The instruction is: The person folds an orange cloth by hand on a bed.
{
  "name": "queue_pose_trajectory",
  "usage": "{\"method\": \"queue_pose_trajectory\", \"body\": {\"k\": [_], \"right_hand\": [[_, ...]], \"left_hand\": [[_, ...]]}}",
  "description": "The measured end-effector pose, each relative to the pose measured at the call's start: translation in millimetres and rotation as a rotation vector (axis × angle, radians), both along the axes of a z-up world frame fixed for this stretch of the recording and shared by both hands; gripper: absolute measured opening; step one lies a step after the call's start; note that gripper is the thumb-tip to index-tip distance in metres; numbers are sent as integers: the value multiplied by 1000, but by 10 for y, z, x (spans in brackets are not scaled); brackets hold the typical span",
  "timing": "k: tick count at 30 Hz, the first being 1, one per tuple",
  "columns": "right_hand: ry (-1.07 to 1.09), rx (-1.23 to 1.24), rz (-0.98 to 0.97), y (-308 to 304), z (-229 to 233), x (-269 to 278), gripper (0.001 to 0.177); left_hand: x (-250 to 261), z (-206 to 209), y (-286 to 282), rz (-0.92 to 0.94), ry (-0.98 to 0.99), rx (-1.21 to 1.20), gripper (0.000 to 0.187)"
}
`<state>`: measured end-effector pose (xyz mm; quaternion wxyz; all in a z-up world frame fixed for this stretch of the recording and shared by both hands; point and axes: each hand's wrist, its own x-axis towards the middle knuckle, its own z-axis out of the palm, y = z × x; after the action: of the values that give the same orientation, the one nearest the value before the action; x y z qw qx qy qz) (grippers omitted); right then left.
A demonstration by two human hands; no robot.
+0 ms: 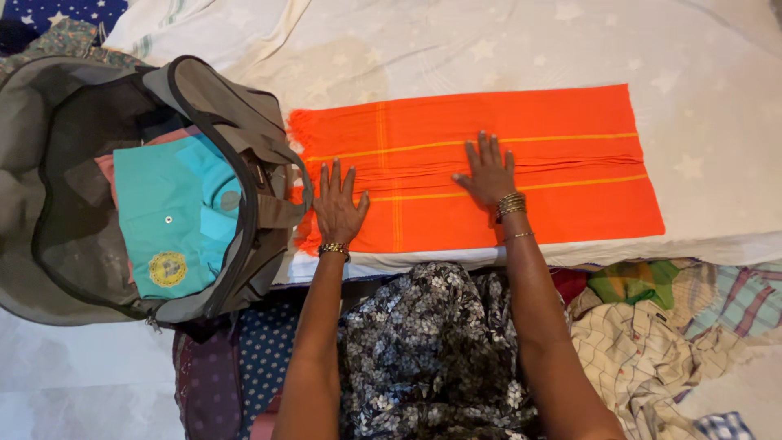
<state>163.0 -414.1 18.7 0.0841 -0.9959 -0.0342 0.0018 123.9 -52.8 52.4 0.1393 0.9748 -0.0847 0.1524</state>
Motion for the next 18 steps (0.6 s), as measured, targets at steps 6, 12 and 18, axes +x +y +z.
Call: {"method": "queue_pose_trajectory", "body": {"k": [6, 12, 18], "right_hand": [[3, 41, -408, -980, 103, -130, 92], [-46, 131, -517, -1317, 216, -200, 90], [-69, 117, -876, -1550, 251, -300, 92]], "left_hand": [[2, -17, 9, -18, -2, -55, 61], [16, -36, 9, 5, -42, 46, 61], [20, -15, 9, -12, -41, 24, 61]]}}
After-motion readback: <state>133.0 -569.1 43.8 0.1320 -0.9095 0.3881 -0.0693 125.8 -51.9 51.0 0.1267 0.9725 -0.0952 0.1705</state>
